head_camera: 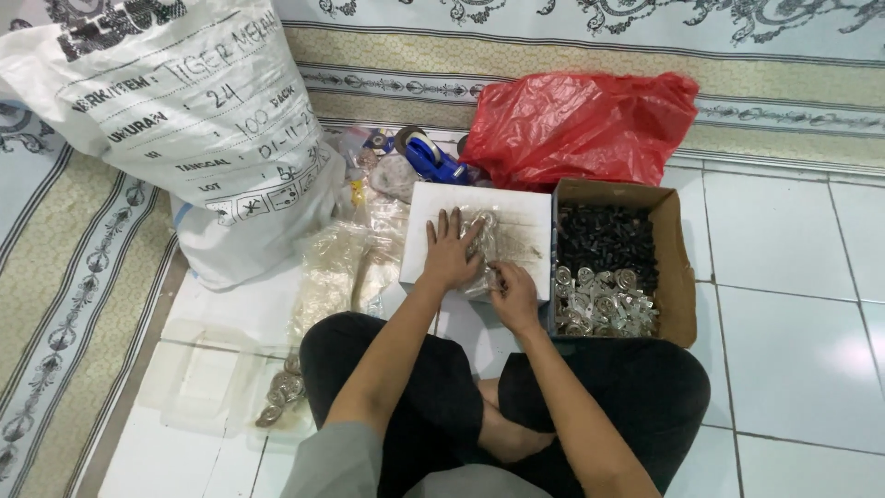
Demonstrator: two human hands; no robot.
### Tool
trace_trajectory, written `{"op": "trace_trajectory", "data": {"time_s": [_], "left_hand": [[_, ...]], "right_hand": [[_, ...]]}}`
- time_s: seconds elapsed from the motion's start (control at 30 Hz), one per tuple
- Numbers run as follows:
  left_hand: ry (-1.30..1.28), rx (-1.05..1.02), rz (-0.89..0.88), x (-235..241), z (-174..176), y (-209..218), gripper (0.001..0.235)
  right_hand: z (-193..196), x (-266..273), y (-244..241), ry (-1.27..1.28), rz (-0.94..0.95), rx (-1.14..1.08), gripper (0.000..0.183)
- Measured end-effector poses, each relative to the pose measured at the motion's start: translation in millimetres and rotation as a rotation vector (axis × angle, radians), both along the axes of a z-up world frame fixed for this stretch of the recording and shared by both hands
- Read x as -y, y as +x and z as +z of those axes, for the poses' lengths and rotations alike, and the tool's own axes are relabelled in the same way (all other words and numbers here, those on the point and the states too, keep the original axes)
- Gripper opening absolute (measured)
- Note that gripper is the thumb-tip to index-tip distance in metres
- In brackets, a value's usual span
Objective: The person sits on the floor and packs small metal hardware pieces into clear plastic bags. They gather pieces from a cardboard box, place them on a white styrofoam block, and seal them into bags. The person repeats this process multiple times, handling the hardware by hand.
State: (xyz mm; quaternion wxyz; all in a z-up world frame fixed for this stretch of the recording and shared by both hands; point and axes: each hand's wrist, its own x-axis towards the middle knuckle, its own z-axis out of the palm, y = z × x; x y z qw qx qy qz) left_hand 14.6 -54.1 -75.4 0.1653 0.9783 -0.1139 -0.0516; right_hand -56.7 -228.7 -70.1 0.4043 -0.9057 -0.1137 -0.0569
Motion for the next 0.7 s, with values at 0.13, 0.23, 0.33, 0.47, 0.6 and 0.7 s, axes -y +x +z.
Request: {"op": "trace_trajectory", "data": {"time_s": [0.13,0.23,0.33,0.47,0.6,0.7], "left_hand": [[0.053,0.085,-0.161,8.4,13.9,-15.5,0.058],[0.055,0.033,0.004,12.7,6.8,-8.8,0.065],[0.103,0.058,-0.03,17.1,13.4,-13.1,0.068],[-0.062,0.002,0.012,3.8,19.4,-12.0,0.059],[-0.291,-0.006,0.1,7.9,26.0,-54.0,0.077],[-0.189,-0.003,0.095,11.0,-28.2,-77.6,0.034]], "right_hand": [[0.7,0.1,-0.9,-0.003,0.002,0.0,0.048],[10.2,0.0,-1.6,0.019,-0.008,-0.024,0.044],[10.9,-2.3,-0.9,0.027,-0.019,-0.01,0.04],[16.3,-6.7,-5.6,0.033,-0.093,-0.06,0.048],[18.2,-8.2,-1.9,0.113,-0.172,-0.145,0.052],[-9.6,-10.3,3.7,0.195,-0.229,-0.218,0.051]]}}
